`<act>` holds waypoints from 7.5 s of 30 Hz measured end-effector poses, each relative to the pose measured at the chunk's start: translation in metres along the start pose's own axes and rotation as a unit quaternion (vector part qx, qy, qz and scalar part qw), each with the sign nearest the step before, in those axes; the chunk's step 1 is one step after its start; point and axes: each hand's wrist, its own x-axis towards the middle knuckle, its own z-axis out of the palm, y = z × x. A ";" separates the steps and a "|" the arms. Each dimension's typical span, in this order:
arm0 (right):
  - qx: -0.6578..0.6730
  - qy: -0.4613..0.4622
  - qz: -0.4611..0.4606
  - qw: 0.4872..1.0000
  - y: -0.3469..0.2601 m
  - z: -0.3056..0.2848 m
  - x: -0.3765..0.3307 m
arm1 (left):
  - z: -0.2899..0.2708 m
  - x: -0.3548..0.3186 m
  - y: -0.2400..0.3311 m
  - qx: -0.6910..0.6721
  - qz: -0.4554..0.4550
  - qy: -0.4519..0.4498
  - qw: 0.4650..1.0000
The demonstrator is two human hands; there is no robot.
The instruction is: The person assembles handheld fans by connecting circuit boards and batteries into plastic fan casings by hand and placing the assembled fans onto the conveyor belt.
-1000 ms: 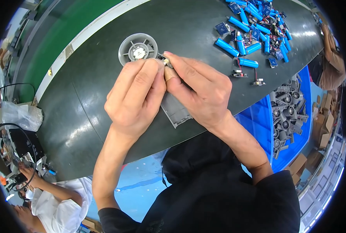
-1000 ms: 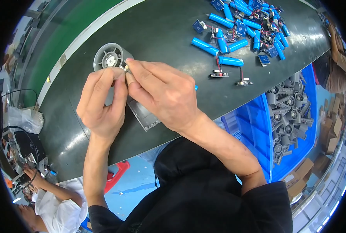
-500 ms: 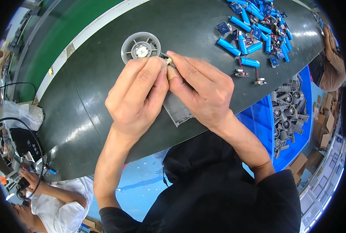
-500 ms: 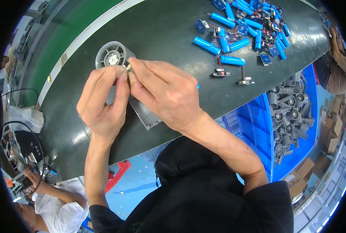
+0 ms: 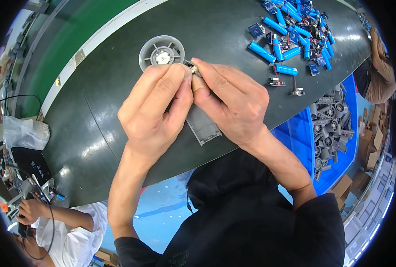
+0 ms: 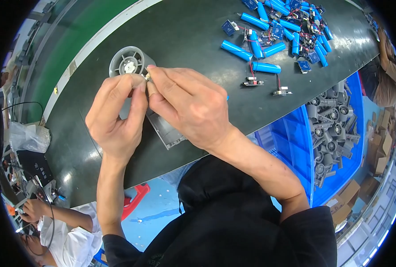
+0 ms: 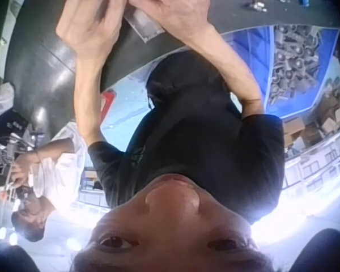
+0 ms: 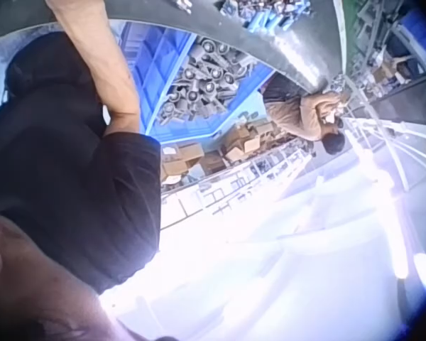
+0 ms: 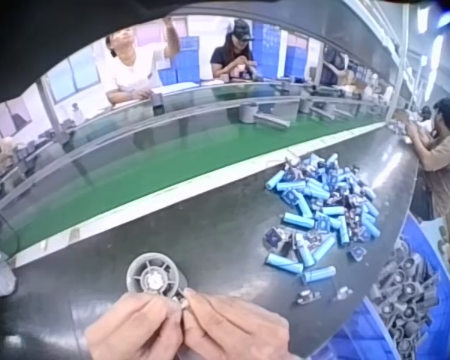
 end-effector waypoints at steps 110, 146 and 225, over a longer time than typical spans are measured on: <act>-0.126 -0.104 0.193 0.968 0.010 -0.070 0.016 | 0.014 -0.013 0.048 0.005 -0.192 -0.284 0.939; 0.305 -0.189 0.336 0.871 0.002 -0.087 0.012 | 0.010 0.025 0.030 -0.110 -0.123 -0.022 0.986; -0.093 -0.019 0.088 0.992 0.016 -0.033 -0.012 | 0.052 0.012 0.017 0.093 0.032 -0.058 0.993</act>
